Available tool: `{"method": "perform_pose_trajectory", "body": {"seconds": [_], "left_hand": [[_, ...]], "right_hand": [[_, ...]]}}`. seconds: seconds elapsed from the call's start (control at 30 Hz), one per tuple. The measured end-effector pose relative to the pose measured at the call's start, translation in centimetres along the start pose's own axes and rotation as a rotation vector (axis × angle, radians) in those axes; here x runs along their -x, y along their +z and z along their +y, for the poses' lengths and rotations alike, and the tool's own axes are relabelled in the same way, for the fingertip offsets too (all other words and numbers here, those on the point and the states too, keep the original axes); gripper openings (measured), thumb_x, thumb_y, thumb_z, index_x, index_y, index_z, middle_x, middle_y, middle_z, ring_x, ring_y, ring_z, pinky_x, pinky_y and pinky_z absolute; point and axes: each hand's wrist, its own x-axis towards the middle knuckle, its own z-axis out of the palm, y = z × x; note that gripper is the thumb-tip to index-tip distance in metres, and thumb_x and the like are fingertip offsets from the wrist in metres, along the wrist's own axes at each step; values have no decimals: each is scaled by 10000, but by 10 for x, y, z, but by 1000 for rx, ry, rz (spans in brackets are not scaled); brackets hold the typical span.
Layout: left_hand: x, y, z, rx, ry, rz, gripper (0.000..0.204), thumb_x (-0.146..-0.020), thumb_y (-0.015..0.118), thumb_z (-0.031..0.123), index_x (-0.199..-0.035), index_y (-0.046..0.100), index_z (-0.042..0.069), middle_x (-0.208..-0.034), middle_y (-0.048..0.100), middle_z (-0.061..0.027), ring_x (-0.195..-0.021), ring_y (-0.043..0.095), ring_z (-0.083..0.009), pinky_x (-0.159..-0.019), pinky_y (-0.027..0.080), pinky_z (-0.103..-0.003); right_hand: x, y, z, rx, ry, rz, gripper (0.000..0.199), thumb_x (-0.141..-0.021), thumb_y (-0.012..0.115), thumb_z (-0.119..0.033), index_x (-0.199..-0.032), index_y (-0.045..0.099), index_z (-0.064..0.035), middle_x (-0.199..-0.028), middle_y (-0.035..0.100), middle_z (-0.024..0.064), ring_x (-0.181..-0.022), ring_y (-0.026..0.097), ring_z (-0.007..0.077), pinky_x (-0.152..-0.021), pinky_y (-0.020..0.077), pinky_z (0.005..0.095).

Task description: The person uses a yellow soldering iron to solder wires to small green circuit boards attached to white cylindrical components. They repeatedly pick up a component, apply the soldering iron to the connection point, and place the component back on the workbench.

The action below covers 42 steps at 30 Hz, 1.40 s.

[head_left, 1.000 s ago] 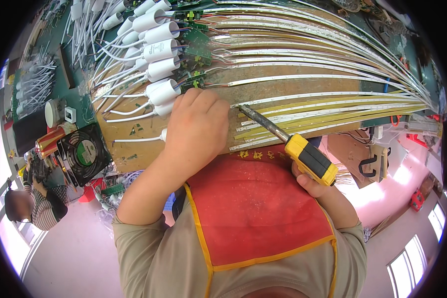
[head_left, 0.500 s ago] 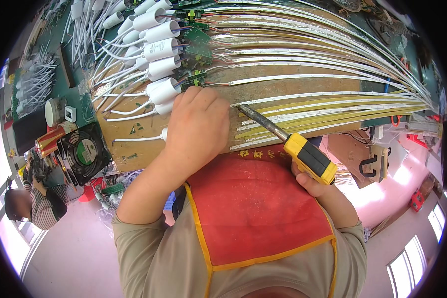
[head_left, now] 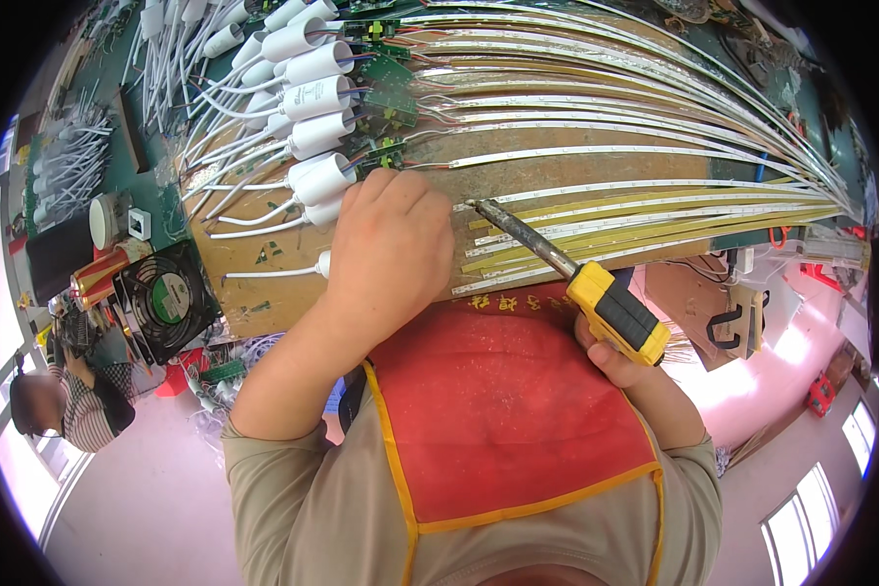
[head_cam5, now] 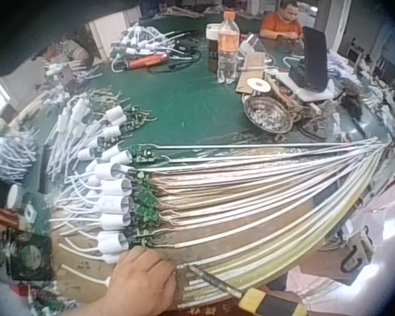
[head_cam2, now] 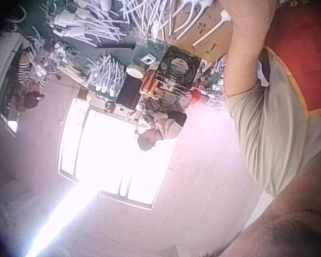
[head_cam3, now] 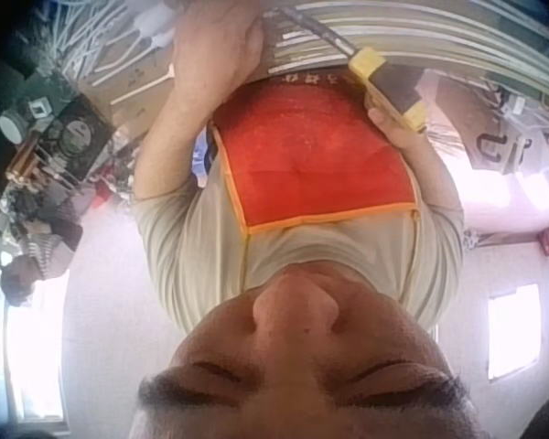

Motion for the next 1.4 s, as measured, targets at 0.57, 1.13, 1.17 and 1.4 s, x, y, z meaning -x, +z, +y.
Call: {"method": "perform_pose_trajectory", "body": {"seconds": [0.57,1.13,1.17,1.4], "left_hand": [[0,0,1,8,-4,7,115,-705,661,-4,-800,639,56,-854,612,-81,-798,581,-298,-719,482,-395],[19,-25,3,34,-1,63,267,-742,749,64,-995,664,51,-957,638,-108,-875,607,-322,-753,492,-397],[23,-28,1,22,-8,54,281,-741,755,66,-1007,665,51,-959,639,-111,-879,610,-324,-750,493,-396],[25,-17,3,32,-8,112,243,-739,748,51,-969,672,58,-925,638,-101,-847,607,-309,-724,486,-392]], "right_hand": [[2,-1,10,1,-137,25,197,-796,685,-206,-833,587,-38,-770,566,87,-692,556,261,-636,437,354],[6,-8,26,-183,-187,46,204,-818,690,-153,-920,575,-18,-749,535,55,-623,531,179,-556,416,290],[6,-9,26,-167,-192,38,212,-819,694,-159,-925,578,-17,-750,536,56,-626,534,179,-555,416,291],[3,-3,11,-145,-118,50,222,-806,709,-194,-880,591,-20,-760,559,72,-642,547,208,-584,425,321]]}}
